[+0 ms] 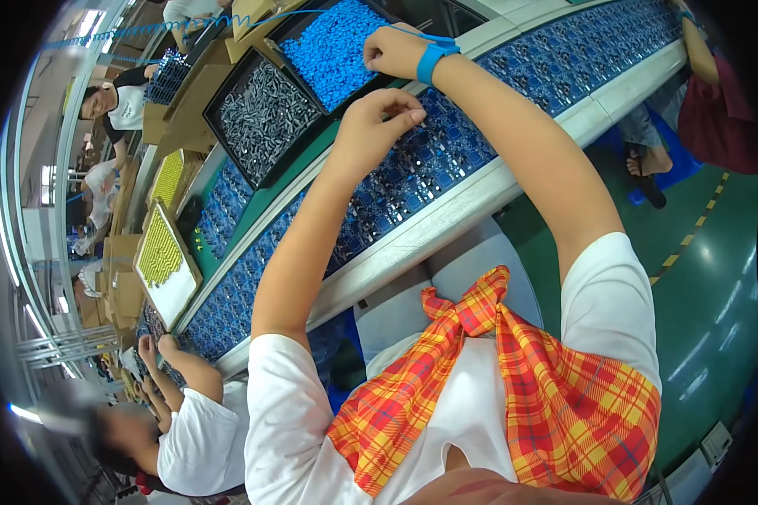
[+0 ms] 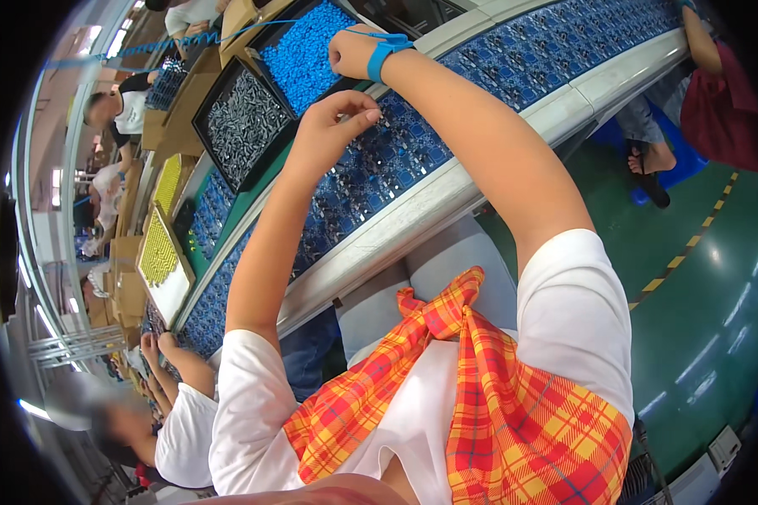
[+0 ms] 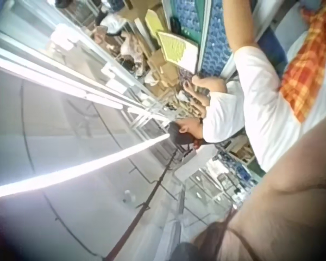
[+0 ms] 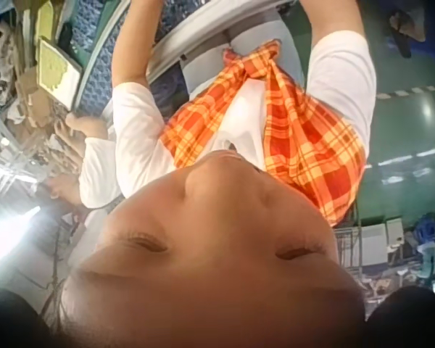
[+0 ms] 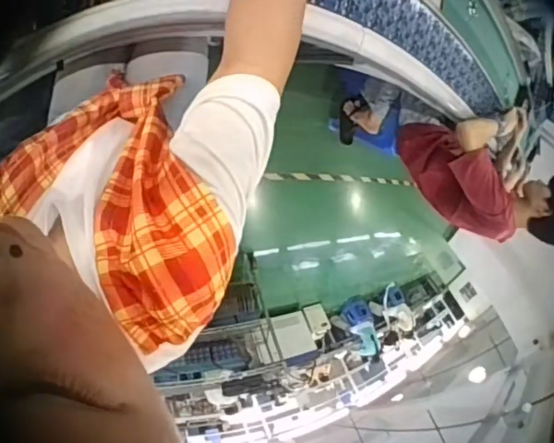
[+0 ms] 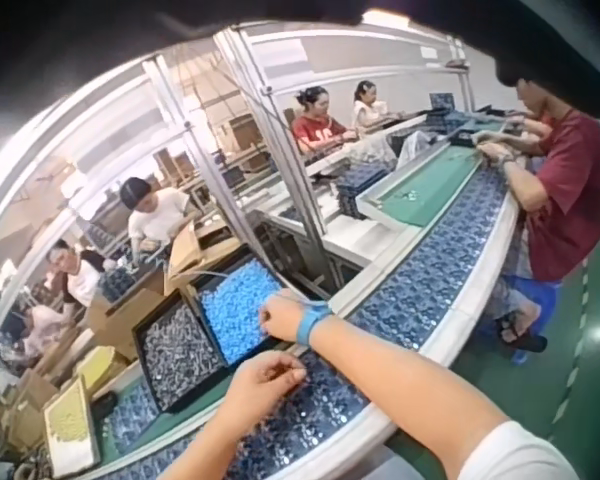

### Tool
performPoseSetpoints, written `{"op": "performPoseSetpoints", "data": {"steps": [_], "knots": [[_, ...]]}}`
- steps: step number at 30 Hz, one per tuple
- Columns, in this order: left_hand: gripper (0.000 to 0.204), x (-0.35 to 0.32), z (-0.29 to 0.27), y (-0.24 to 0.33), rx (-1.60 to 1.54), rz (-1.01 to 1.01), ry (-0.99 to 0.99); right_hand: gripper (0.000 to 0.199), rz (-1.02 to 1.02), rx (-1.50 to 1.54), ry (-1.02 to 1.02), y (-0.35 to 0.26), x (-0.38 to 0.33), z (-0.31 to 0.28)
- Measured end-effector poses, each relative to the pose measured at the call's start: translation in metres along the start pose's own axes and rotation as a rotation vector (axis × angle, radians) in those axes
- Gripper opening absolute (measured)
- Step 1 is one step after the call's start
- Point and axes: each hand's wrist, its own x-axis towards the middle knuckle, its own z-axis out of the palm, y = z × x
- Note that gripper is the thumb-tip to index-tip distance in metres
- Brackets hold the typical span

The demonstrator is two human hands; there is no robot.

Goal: Manually picking and placing small electronic components onto printed circuit boards on an assembly line.

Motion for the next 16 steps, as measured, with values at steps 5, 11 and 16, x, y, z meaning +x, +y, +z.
{"op": "performPoseSetpoints", "data": {"steps": [5, 11, 16], "knots": [[0.019, -0.002, -0.004, -0.012, -0.092, -0.063, 0.050, 0.016, 0.038, 0.223, 0.202, -0.001, 0.007, 0.010], [0.020, 0.002, 0.006, 0.005, 0.174, -0.003, 0.030, 0.017, 0.058, 0.167, 0.283, 0.030, 0.025, 0.037], [0.017, 0.002, 0.010, 0.012, 0.318, 0.022, 0.108, 0.033, 0.075, 0.170, 0.169, 0.038, 0.022, 0.040]]}}
